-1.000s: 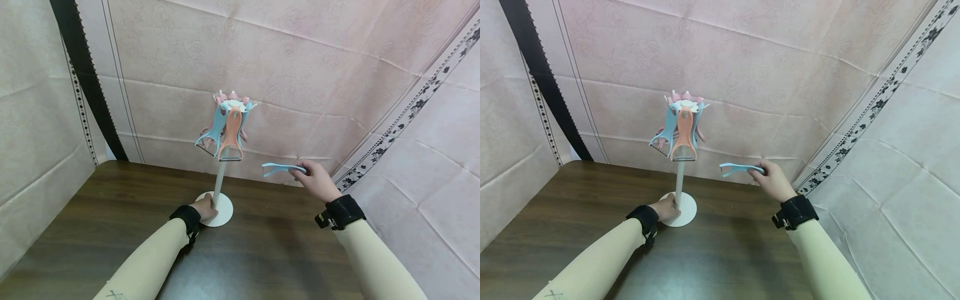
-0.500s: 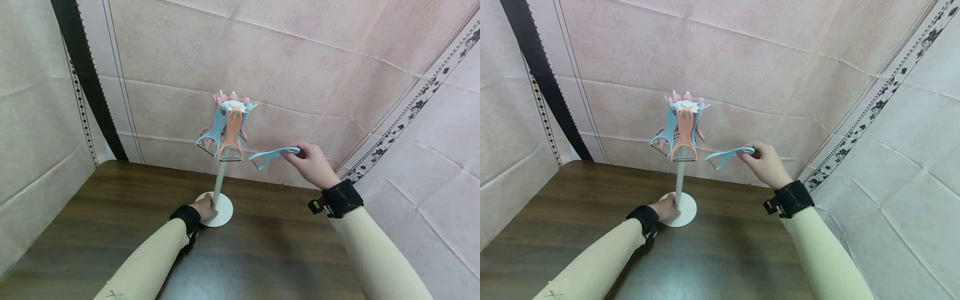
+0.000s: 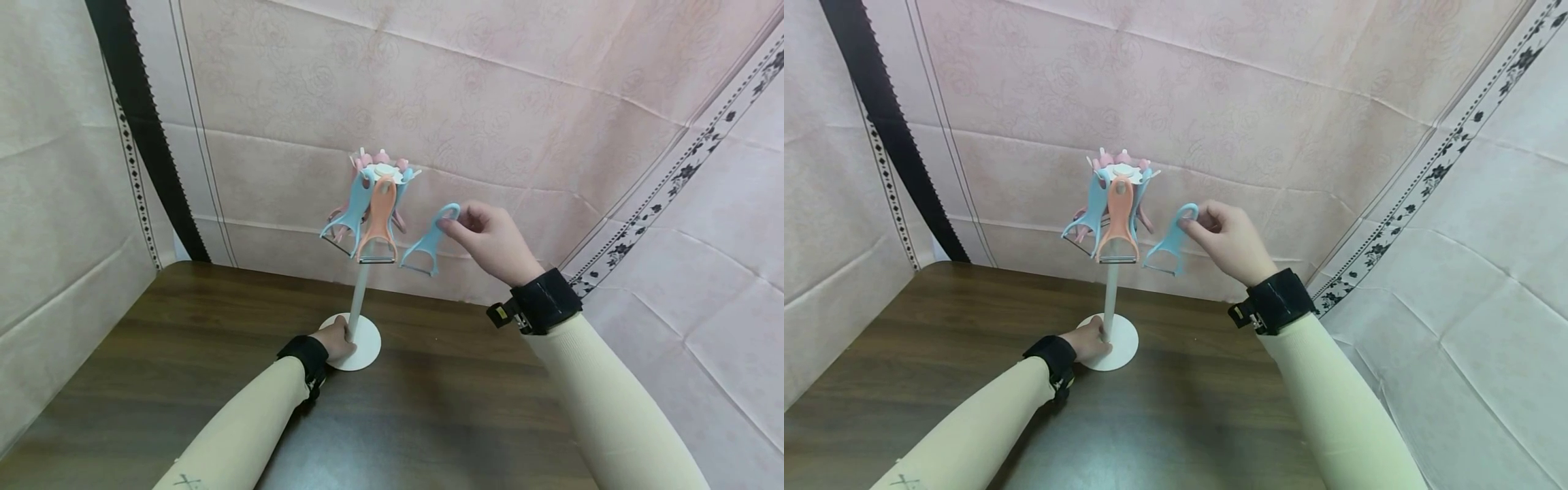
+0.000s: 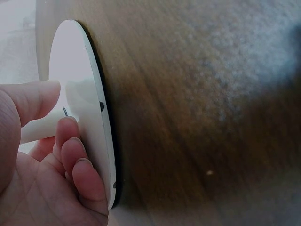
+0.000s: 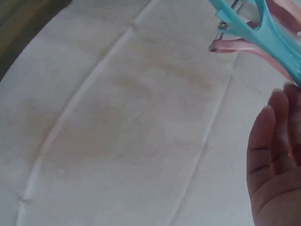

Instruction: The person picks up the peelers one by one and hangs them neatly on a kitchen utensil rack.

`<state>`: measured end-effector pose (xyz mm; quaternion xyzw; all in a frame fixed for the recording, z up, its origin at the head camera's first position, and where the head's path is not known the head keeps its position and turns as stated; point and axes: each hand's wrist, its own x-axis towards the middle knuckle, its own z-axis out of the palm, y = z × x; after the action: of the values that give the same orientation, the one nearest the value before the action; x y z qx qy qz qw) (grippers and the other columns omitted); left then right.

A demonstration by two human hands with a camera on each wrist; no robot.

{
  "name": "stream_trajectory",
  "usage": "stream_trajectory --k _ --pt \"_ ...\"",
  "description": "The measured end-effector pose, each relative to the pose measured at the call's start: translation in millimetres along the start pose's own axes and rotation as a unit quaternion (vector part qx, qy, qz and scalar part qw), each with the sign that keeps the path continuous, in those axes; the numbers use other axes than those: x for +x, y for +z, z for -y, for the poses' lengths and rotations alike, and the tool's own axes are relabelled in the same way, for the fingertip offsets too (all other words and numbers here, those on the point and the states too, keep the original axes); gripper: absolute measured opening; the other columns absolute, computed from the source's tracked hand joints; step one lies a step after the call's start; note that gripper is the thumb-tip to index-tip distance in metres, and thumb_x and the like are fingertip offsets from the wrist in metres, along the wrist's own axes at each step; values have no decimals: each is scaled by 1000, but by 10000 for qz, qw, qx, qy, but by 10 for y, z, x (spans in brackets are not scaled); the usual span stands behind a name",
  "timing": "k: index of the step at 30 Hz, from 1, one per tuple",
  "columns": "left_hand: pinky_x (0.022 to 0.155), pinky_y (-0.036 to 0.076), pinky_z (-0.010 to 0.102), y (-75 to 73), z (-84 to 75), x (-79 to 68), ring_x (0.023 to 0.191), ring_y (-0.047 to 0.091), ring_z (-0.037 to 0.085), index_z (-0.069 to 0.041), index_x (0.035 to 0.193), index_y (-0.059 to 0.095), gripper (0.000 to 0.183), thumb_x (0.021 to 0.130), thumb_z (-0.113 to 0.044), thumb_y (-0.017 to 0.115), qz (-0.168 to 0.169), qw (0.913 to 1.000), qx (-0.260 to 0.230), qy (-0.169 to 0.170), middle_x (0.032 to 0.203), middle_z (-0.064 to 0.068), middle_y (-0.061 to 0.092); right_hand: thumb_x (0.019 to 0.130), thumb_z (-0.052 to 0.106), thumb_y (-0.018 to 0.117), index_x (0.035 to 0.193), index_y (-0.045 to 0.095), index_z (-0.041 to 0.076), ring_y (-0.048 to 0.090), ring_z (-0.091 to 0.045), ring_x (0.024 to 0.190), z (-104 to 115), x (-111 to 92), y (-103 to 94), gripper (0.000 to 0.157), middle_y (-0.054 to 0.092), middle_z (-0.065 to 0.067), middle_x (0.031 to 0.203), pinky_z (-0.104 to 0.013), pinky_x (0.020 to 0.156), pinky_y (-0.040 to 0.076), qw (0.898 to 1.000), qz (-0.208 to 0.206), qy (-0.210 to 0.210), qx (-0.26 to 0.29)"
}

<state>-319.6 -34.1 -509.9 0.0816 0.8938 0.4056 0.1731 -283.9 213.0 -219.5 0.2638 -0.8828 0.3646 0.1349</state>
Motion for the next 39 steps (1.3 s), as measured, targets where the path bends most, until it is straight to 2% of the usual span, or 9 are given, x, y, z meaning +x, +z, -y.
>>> stream_trajectory --k 4,7,16,22,28,34,39 --pt "93 42 44 7 5 2 99 55 28 0 108 41 34 90 -14 66 -6 10000 44 61 106 17 57 96 30 62 97 67 11 64 -12 85 105 68 58 20 70 -2 89 -30 76 49 9995 -86 -314 -53" --pt "93 42 43 16 19 14 98 55 28 0 107 41 34 90 -15 66 -26 9999 88 113 106 17 58 97 26 61 100 66 9 64 -12 84 177 112 107 18 69 -1 88 -30 76 50 9980 -256 -573 -39" --pt "92 43 44 13 -18 -19 98 56 28 1 107 40 35 91 -15 66 -30 9997 164 185 106 18 58 96 26 61 112 60 9 62 -12 76 348 237 192 23 67 1 79 -29 67 46 9933 -608 -975 155" --pt "91 43 43 6 -81 -55 95 56 27 0 108 40 35 91 -17 66 17 9997 248 89 105 18 58 96 24 62 113 62 7 60 -13 75 394 266 220 24 67 -2 82 -27 66 45 9925 -746 -950 165" --pt "90 43 43 16 -100 -52 93 56 27 -1 107 40 35 91 -17 66 53 9997 236 64 103 16 58 95 15 63 111 61 2 57 -15 70 458 239 239 20 66 -10 81 -24 62 41 9935 -747 -842 163" --pt "90 43 43 34 -61 -2 93 56 27 0 107 40 36 91 -18 67 41 9995 289 141 102 16 58 95 6 60 105 55 -5 56 -15 70 708 108 221 15 66 -18 84 -23 62 40 9953 -630 -682 258" --pt "88 43 42 50 -5 41 92 56 26 0 107 40 36 91 -18 66 61 9993 319 210 101 16 58 95 4 60 104 54 -5 52 -16 66 707 89 223 14 66 -19 82 -24 60 39 9961 -572 -635 228"
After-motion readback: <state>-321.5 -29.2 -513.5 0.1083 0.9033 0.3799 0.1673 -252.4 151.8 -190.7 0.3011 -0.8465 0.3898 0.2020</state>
